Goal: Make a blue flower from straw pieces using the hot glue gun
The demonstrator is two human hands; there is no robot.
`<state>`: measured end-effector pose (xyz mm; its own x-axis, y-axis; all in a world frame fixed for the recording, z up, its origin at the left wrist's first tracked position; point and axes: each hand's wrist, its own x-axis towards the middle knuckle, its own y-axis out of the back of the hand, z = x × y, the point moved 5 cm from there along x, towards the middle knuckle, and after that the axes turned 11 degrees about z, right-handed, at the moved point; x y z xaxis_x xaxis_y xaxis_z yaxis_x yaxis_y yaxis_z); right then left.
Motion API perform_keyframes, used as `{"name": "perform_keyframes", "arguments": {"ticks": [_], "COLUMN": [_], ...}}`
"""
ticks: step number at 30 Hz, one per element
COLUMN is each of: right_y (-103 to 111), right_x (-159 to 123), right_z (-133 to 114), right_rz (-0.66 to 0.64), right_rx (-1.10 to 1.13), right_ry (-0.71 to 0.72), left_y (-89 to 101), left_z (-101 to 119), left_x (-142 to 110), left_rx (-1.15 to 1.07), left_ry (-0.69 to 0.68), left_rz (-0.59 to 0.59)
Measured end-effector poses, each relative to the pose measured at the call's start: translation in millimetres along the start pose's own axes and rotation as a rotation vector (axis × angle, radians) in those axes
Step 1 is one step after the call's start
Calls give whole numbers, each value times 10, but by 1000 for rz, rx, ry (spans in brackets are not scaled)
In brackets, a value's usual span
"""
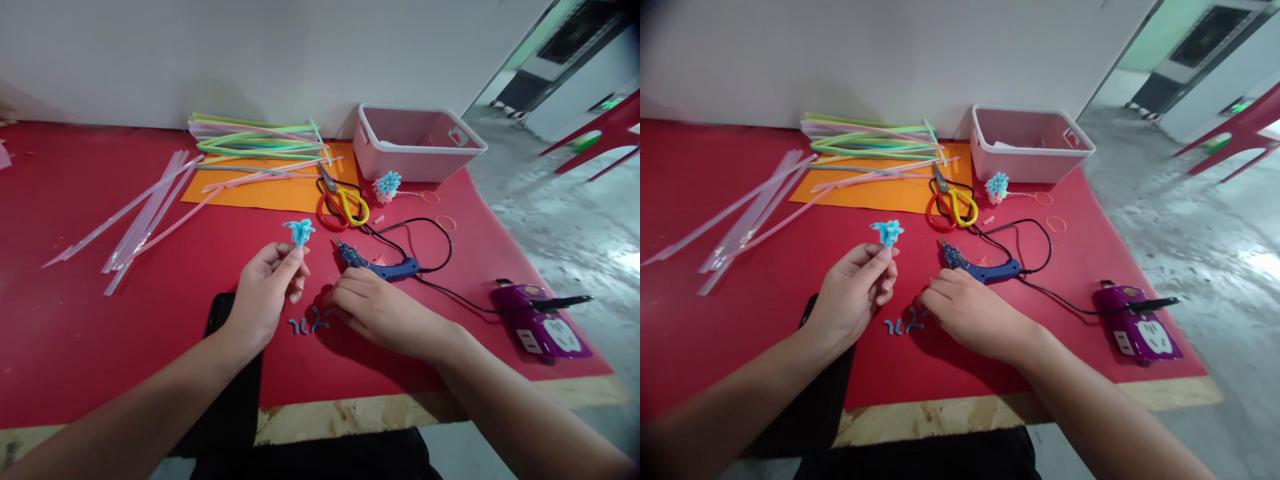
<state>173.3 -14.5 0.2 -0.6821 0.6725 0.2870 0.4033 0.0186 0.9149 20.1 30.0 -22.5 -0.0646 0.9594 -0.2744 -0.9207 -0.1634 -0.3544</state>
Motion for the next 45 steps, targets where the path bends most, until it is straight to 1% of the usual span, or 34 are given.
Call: {"name": "perform_keyframes", "arguments": {"ticks": [3,5,7,10,12,16,18,22,25,28,31,35,39,42,45], "right_y": [1,22,78,213,283,329,332,325,327,341,361,351,351,372,388], "right_x": [-28,-35,-27,-17,-22,-47,-57,-59,-59,-59,-67,-78,-81,-71,-68], "right_z": [-17,-15,-9,-4,-8,-21,-16,22,52,37,18,7,-6,-3,49], "right_rz": [-22,13,112,337,452,560,605,653,670,704,751,741,737,769,793], "right_rx": [-40,-58,-35,54,117,234,188,16,-2,70,83,47,55,68,91], "right_ry": [26,27,13,-3,3,33,25,-63,-135,-94,-35,-2,0,-51,-183], "left_y": [6,8,8,1,-10,-33,-44,-81,-121,-147,-158,-167,-160,-152,-152], "left_z": [-2,0,4,1,-7,-31,-43,-46,-44,-36,-20,-16,-29,-38,-35], "left_x": [14,19,19,7,-5,-33,-50,-82,-103,-118,-128,-133,-118,-108,-112], "left_rx": [-5,-6,-7,-11,-13,4,20,18,12,7,-21,-66,-76,-83,-93], "left_ry": [18,25,32,54,69,72,74,108,171,218,230,249,255,246,233], "left_rz": [1,1,7,9,-9,-84,-123,-166,-187,-197,-211,-241,-234,-226,-245]}}
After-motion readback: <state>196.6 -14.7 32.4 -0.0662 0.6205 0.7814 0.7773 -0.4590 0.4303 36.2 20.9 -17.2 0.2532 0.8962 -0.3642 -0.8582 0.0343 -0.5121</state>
